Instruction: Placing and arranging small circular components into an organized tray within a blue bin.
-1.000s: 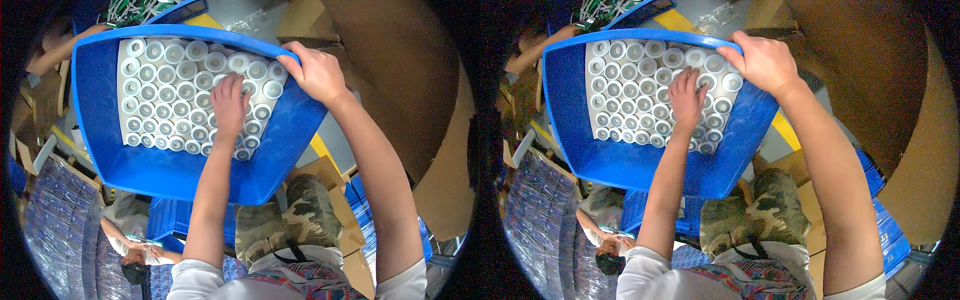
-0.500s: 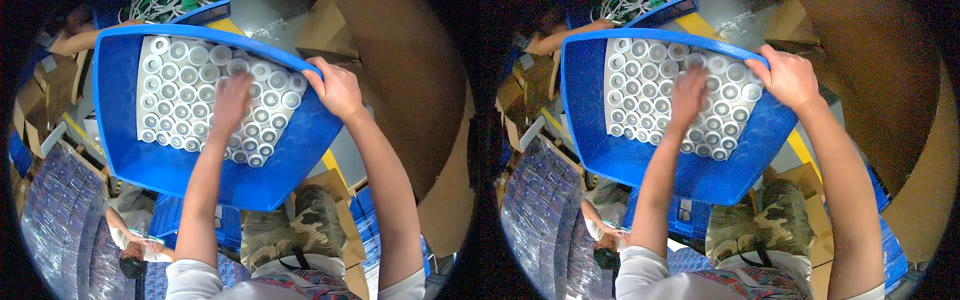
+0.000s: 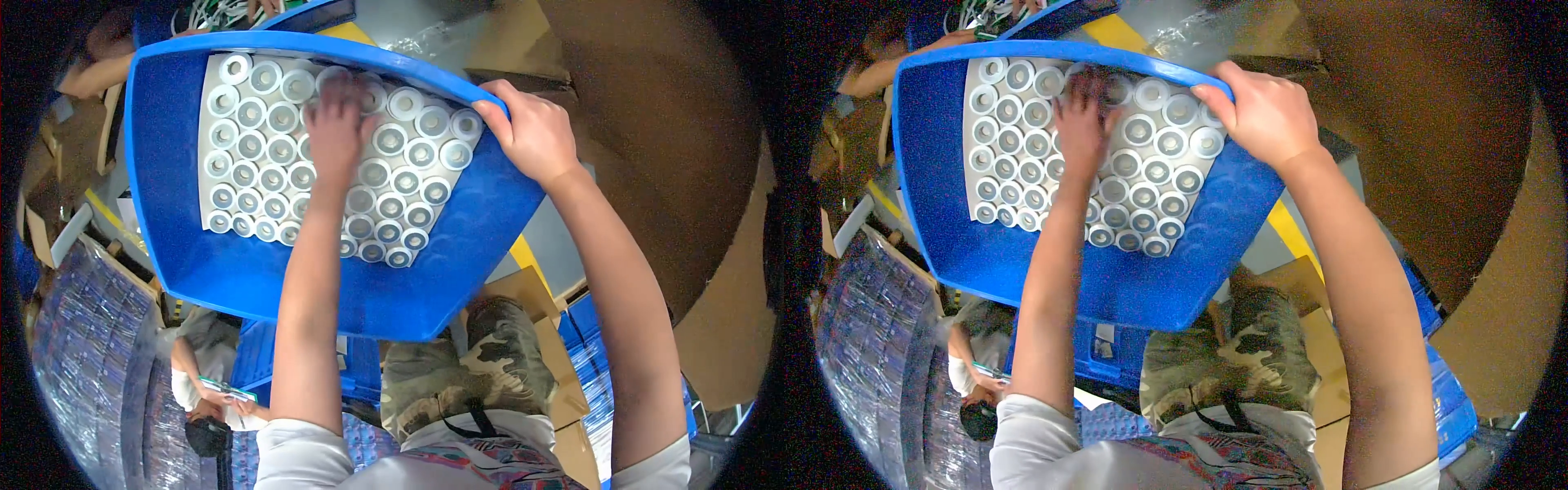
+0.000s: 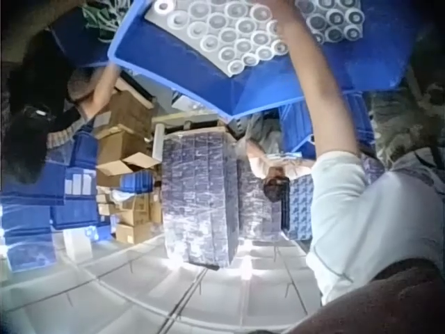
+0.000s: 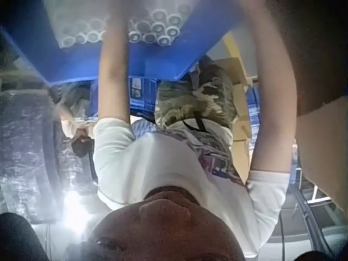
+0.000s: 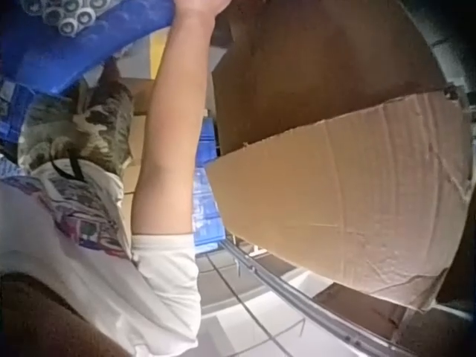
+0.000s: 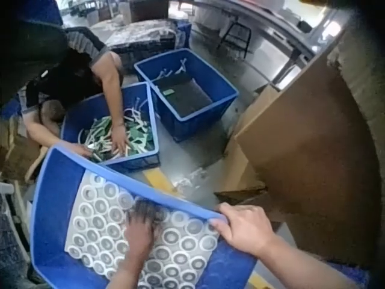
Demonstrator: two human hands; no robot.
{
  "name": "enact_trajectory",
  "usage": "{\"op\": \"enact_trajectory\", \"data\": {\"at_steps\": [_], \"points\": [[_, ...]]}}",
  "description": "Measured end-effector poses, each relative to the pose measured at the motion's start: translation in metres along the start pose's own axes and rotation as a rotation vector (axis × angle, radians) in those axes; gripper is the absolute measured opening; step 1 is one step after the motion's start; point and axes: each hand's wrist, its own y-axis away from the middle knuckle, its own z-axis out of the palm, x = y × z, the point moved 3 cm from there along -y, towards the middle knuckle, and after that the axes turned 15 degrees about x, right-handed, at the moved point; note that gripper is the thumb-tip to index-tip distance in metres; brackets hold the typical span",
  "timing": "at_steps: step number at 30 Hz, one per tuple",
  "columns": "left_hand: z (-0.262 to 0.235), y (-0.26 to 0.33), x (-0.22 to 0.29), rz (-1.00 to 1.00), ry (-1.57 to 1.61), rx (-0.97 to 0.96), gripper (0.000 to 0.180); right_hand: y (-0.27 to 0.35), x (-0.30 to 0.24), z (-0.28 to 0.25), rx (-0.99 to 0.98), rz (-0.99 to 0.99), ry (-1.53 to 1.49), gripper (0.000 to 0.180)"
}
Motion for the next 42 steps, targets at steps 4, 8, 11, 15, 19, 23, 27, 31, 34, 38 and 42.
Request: {"op": "enact_trajectory", "data": {"at_steps": [4, 8, 11, 15, 19, 23, 27, 31, 34, 38, 42], "points": [[0.003, 0.009, 0.039, 0.257, 0.156, -0.138, 0.050, 0.000, 0.001, 0.003, -0.022, 0.001, 0.051, 0.035], [0.002, 0.009, 0.033, 0.368, 0.146, -0.131, 0.048, -0.002, -0.001, 0.002, 0.023, -0.014, 0.040, 0.034], [-0.002, 0.010, 0.033, 0.391, 0.162, -0.115, 0.048, 0.001, 0.000, 0.000, 0.035, -0.022, 0.035, 0.034], [-0.004, 0.018, 0.073, 0.379, 0.212, -0.217, 0.046, 0.001, 0.004, 0.003, 0.036, -0.008, 0.054, 0.035], [0.015, 0.034, 0.126, 0.365, 0.324, -0.264, 0.044, 0.001, 0.002, 0.003, 0.042, -0.032, 0.052, 0.035], [0.025, 0.047, 0.126, 0.341, 0.312, -0.210, 0.044, -0.002, -0.004, 0.004, 0.046, -0.019, 0.032, 0.033], [0.023, 0.052, 0.129, 0.474, 0.320, -0.183, 0.045, -0.003, -0.002, 0.000, 0.055, -0.013, 0.030, 0.032], [0.007, 0.050, 0.123, 0.367, 0.369, -0.210, 0.050, -0.002, -0.001, -0.002, 0.010, -0.002, 0.041, 0.031], [0.010, 0.066, 0.112, 0.320, 0.336, -0.228, 0.054, -0.001, -0.006, -0.001, 0.001, -0.007, 0.053, 0.032], [-0.034, 0.053, 0.097, 0.113, 0.444, -0.167, 0.052, 0.000, -0.009, 0.000, 0.042, -0.016, 0.024, 0.030], [-0.102, 0.040, 0.026, -0.225, 0.362, -0.311, 0.049, -0.001, -0.012, -0.002, 0.050, -0.009, 0.019, 0.028]]}}
